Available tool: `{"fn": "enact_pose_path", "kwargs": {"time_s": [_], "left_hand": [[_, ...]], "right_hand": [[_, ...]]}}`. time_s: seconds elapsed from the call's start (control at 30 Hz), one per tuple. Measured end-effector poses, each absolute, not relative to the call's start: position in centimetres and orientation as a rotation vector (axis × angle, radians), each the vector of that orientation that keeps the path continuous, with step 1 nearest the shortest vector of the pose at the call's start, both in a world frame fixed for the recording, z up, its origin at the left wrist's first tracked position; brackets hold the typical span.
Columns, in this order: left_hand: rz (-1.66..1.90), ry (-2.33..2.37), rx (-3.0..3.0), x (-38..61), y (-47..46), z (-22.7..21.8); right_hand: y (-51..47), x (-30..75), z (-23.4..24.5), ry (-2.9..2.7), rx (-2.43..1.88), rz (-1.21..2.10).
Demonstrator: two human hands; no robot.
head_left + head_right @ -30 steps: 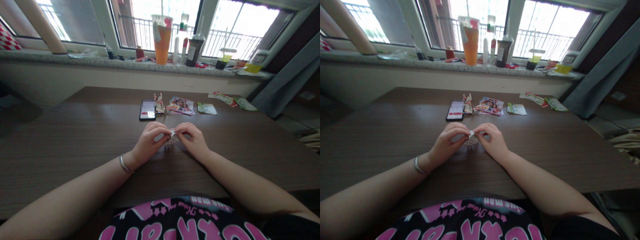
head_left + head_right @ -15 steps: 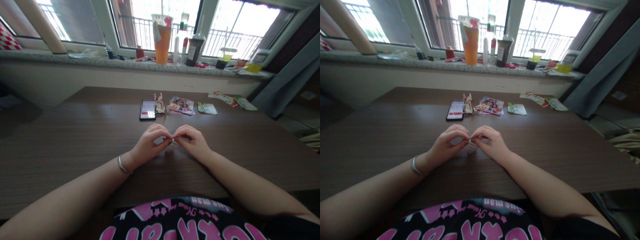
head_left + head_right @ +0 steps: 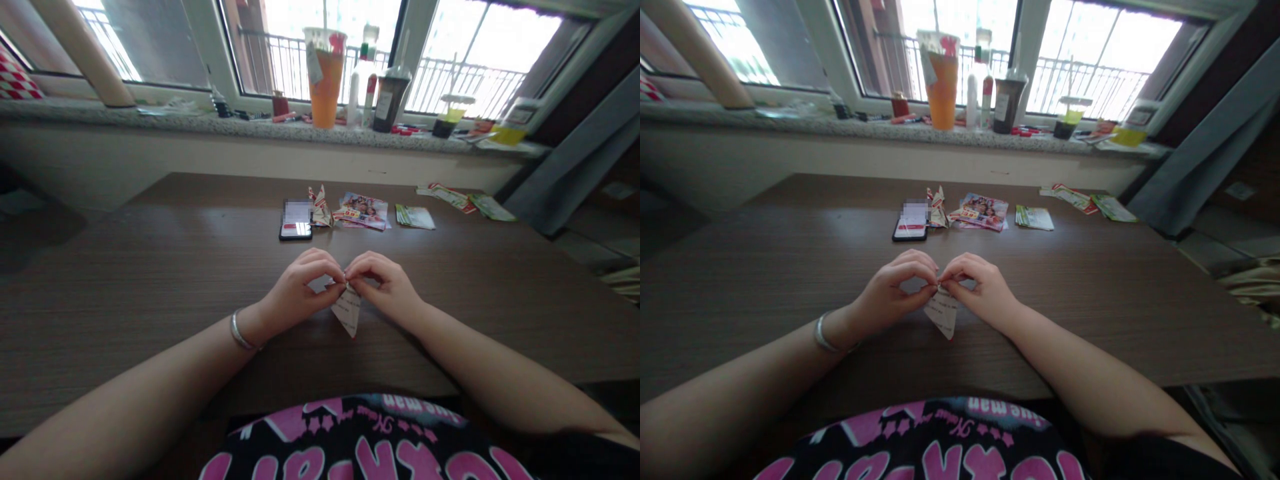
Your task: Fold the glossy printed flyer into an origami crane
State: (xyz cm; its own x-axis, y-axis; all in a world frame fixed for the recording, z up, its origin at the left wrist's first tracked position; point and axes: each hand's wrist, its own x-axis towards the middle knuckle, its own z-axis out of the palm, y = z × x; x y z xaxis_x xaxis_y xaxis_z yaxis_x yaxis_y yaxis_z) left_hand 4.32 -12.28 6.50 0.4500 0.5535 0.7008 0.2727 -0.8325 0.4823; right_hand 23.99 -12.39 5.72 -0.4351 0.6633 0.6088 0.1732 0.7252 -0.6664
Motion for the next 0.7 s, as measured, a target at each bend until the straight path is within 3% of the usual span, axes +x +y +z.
{"fn": "enact_pose_path", "kwargs": {"time_s": [0.37, 0.7], "left_hand": [[1.488, 0.899, 2.58, 4.28, -12.51, 6.58], [1.401, 0.914, 2.757, 4.05, -12.79, 6.94]], "right_hand": [[-12.95, 23.79, 6.47, -2.008, -0.736, 0.484], [-12.8, 23.85, 6.37, -2.038, -0.711, 0.454]]}}
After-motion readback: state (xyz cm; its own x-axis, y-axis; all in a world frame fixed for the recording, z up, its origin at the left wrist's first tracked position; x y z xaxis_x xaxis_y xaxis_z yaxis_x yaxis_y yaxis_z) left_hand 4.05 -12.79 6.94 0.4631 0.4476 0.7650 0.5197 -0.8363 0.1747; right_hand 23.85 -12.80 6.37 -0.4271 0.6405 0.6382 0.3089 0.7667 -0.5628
